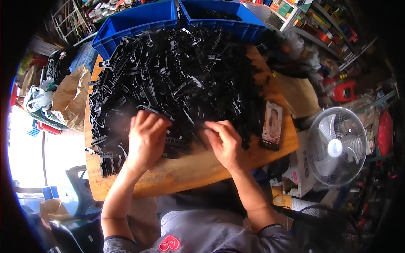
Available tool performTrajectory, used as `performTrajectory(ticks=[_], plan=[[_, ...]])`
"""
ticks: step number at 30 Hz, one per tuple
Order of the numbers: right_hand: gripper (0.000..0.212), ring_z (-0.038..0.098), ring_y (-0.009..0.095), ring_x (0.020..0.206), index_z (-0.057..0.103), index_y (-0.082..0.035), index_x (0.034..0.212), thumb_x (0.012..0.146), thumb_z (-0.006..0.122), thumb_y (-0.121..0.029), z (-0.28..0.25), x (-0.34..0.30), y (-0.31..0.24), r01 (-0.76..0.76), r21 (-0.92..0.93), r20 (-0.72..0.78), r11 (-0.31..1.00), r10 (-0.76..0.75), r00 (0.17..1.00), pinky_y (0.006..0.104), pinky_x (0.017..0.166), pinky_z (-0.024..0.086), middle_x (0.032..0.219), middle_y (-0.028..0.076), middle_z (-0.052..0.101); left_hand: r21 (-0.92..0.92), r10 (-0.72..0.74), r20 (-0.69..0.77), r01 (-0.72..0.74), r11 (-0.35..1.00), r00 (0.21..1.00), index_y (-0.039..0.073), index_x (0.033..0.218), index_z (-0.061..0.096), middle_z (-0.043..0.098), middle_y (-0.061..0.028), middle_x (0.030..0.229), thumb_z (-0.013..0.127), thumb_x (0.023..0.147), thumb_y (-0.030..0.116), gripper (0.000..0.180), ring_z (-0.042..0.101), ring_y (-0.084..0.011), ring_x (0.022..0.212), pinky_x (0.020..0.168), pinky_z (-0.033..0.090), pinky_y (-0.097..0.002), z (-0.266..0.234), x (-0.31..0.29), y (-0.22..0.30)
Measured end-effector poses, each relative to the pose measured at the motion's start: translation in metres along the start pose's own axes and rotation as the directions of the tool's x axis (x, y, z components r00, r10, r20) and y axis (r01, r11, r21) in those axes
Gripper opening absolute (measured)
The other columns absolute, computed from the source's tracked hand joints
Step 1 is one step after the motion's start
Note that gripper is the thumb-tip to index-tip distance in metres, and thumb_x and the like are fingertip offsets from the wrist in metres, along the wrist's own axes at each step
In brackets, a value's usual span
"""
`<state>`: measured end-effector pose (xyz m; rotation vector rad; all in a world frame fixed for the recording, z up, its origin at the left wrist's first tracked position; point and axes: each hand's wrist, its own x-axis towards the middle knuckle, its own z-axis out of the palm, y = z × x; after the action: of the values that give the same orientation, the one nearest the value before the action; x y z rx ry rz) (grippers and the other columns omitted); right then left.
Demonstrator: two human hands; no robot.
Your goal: The person assembles plastic components by hand, taking pieces from the pile on the table and attaching them together.
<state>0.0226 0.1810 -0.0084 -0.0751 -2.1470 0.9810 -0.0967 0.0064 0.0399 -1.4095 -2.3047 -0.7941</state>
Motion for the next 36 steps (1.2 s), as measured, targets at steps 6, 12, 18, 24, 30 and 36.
performTrajectory(ticks=[6,12,18,24,30,36], plan=[[0.018,0.054,0.018,0.068,0.061,-0.003,0.093,0.076,0.068,0.0,-0.014,-0.023,-0.026,-0.085,0.178,-0.011,0.98,0.089,0.996,0.0268,0.057,0.045,0.084,0.009,0.057,-0.864,-0.299,0.374,0.447,0.233,0.878,0.005,0.091,0.054,0.058,-0.0025,0.09,0.062,0.081,0.002,0.013,0.053,-0.0087,0.078,0.073,0.044,-0.0251,0.001,-0.007,0.019],[0.02,0.061,0.025,0.073,0.058,-0.005,0.097,0.079,0.066,-0.003,-0.016,-0.029,-0.045,0.009,0.157,0.159,0.988,-0.034,0.987,0.0315,0.061,0.048,0.09,0.011,0.06,-0.842,-0.153,0.539,0.534,-0.079,0.828,0.003,0.128,0.036,0.057,-0.0081,0.094,0.066,0.077,0.005,0.06,0.056,-0.0153,0.085,0.077,0.046,-0.0277,0.005,-0.019,0.036],[0.014,0.06,0.013,0.07,0.057,0.004,0.096,0.085,0.06,-0.004,-0.015,-0.033,-0.049,-0.218,0.42,0.309,0.881,0.088,0.947,0.0222,0.059,0.051,0.088,0.014,0.059,-0.886,-0.403,0.463,0.417,-0.202,0.789,0.007,0.096,0.052,0.059,-0.0053,0.088,0.062,0.081,0.005,0.018,0.056,-0.0109,0.071,0.065,0.045,-0.0246,0.009,-0.026,0.008],[0.015,0.061,0.016,0.069,0.058,0.002,0.095,0.086,0.06,-0.01,0.0,-0.021,-0.05,-0.351,0.621,0.327,0.701,0.175,0.929,0.0251,0.06,0.052,0.086,0.013,0.06,-0.798,-0.212,0.593,0.534,-0.278,0.776,0.002,0.107,0.049,0.058,-0.013,0.1,0.055,0.081,-0.003,0.028,0.06,-0.0187,0.087,0.076,0.051,-0.0327,0.009,-0.03,0.015],[0.019,0.06,0.015,0.079,0.059,0.003,0.093,0.08,0.068,-0.008,-0.007,-0.011,-0.04,-0.349,0.722,0.27,0.597,0.221,0.937,0.024,0.065,0.052,0.084,0.01,0.059,-0.77,-0.038,0.618,0.614,0.17,0.785,-0.002,0.108,0.053,0.06,-0.0095,0.092,0.055,0.079,-0.001,0.029,0.058,-0.0207,0.088,0.079,0.044,-0.0316,0.021,-0.034,0.012],[0.017,0.057,0.01,0.072,0.063,0.001,0.09,0.078,0.07,-0.007,-0.009,-0.019,-0.031,-0.293,0.538,0.202,0.791,0.216,0.955,0.0196,0.06,0.045,0.085,0.008,0.061,-0.718,-0.088,0.475,0.443,0.536,0.876,-0.001,0.099,0.051,0.058,-0.0174,0.078,0.058,0.077,0.005,0.025,0.059,-0.0349,0.071,0.062,0.045,-0.0393,0.014,-0.031,0.024]])
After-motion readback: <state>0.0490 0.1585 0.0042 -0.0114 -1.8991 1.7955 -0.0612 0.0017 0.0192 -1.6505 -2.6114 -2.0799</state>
